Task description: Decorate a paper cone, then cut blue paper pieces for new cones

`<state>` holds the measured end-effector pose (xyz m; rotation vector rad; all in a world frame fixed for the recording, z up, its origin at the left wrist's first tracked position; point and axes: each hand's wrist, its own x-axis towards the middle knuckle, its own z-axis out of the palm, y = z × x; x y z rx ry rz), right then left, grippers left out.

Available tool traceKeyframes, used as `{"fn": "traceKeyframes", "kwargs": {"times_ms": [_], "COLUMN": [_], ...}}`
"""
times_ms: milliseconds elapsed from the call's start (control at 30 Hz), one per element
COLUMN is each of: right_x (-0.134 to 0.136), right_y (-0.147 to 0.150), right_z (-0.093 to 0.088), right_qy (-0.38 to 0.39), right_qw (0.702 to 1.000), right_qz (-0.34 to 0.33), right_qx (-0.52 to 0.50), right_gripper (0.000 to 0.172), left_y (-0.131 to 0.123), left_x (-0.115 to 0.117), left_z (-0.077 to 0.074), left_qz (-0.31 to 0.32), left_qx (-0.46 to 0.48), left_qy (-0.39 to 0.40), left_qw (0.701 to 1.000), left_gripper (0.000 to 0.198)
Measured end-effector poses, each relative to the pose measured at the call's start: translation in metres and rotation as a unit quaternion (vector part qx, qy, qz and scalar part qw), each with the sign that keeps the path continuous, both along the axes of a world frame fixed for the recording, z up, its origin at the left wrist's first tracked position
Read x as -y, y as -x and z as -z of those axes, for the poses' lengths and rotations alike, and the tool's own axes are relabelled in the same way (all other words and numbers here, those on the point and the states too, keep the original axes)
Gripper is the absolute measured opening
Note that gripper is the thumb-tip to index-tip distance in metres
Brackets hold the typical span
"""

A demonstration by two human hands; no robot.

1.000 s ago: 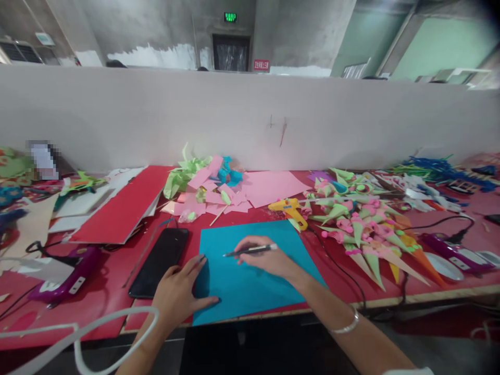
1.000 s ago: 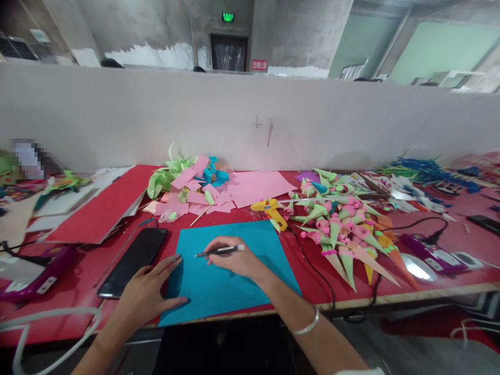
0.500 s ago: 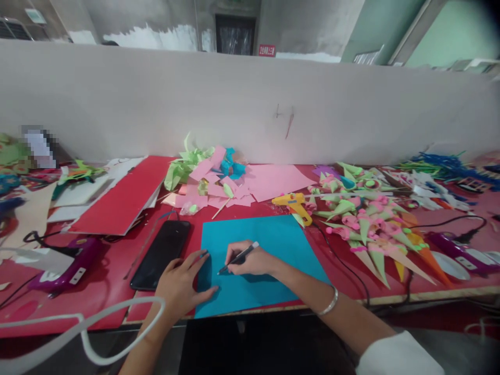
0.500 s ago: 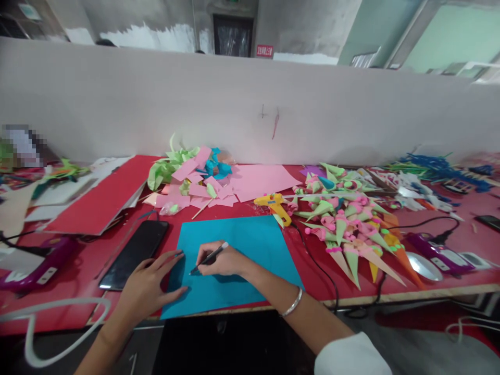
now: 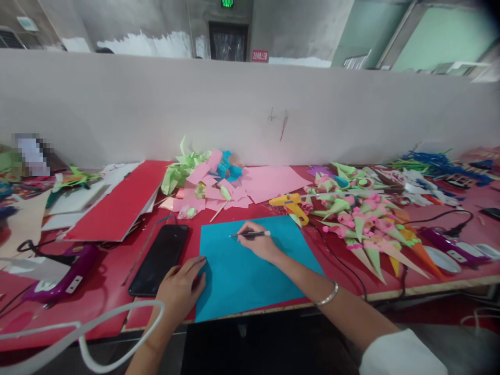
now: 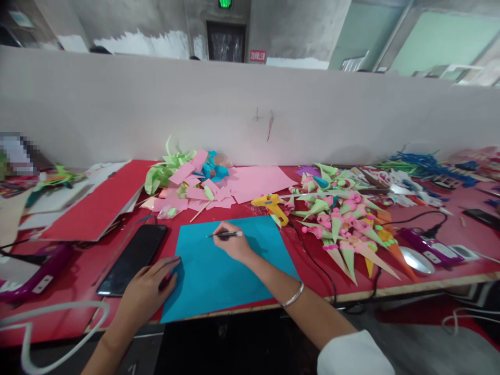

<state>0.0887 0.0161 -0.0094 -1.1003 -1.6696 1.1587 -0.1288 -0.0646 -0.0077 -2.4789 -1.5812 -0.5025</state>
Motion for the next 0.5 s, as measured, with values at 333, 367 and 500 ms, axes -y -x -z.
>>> {"fn": "traceKeyframes", "kwargs": {"times_ms": [333, 367, 500], "right_x": [0.008, 0.002, -0.018], "right_y": [0.017, 0.015, 0.000], "right_z": [-0.006, -0.003, 0.004], "right_qy": [-0.048, -0.060, -0.079], "right_qw": [0.993, 0.995, 0.995], "right_qz": [-0.087, -0.053, 0.052], "right_qx": [0.058, 0.055, 0.045], "right_gripper": [0.002, 0.002, 0.002], "left_y": [0.001, 0.001, 0.001], "left_x": [0.000, -0.001, -0.001], "left_z": [0.001, 0.001, 0.003], "left_qz": [0.007, 0.007, 0.003], "left_qx": [0.005, 0.007, 0.011], "left_qy": [-0.011, -0.013, -0.017], "left_qw": [1.000, 1.000, 1.000], "left_gripper": [0.029, 0.028, 0.028]}}
